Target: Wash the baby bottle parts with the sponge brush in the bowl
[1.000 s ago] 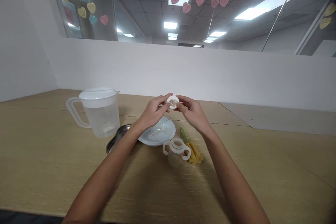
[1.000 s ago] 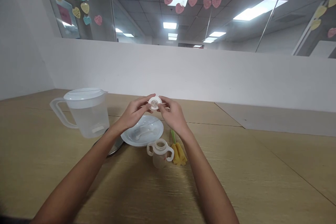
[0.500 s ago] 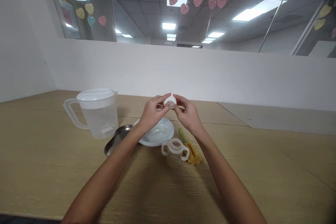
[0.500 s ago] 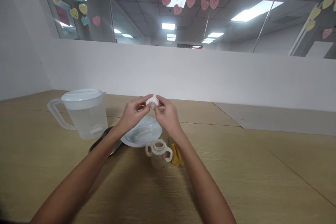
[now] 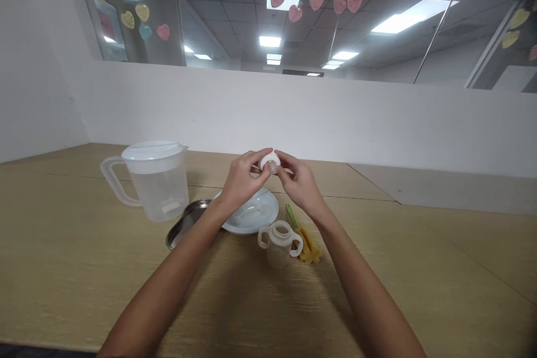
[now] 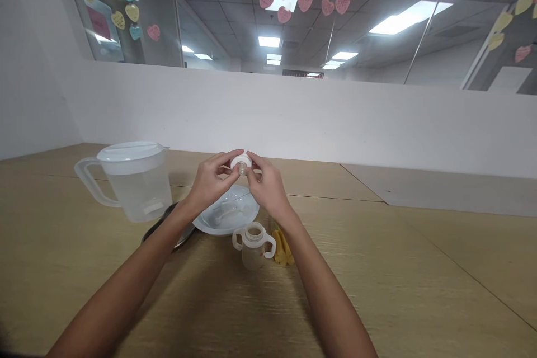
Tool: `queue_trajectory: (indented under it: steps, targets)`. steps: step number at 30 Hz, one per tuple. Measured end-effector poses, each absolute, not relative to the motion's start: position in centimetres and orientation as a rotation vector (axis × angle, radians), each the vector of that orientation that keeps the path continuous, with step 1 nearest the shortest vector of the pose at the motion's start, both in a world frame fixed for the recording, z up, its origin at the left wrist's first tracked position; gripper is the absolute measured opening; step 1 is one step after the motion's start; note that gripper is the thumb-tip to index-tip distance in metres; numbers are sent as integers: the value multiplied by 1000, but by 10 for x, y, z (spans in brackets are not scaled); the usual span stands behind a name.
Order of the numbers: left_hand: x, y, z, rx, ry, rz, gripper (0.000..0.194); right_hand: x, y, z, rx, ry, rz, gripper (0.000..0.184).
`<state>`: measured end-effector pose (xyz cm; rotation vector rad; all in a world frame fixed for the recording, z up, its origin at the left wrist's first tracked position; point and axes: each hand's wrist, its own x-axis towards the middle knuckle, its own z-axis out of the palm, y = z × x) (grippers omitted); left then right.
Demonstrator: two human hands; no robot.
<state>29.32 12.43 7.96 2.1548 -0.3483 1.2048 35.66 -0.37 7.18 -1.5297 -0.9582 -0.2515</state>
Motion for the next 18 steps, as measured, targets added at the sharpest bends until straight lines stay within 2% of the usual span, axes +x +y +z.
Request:
queue_trajectory:
  steps: [8,11,18]
  targets:
    - [293,128,80,2340,-364,1106,37,356,-23,85,-1485,-1019,149,49]
    - [292,128,81,2359,-381,1026,38,356,-25,84,-1530,-1050,77,52]
    - [286,134,86,2485,-522,859,39,354,-19,82,-1563,-1151,1,45]
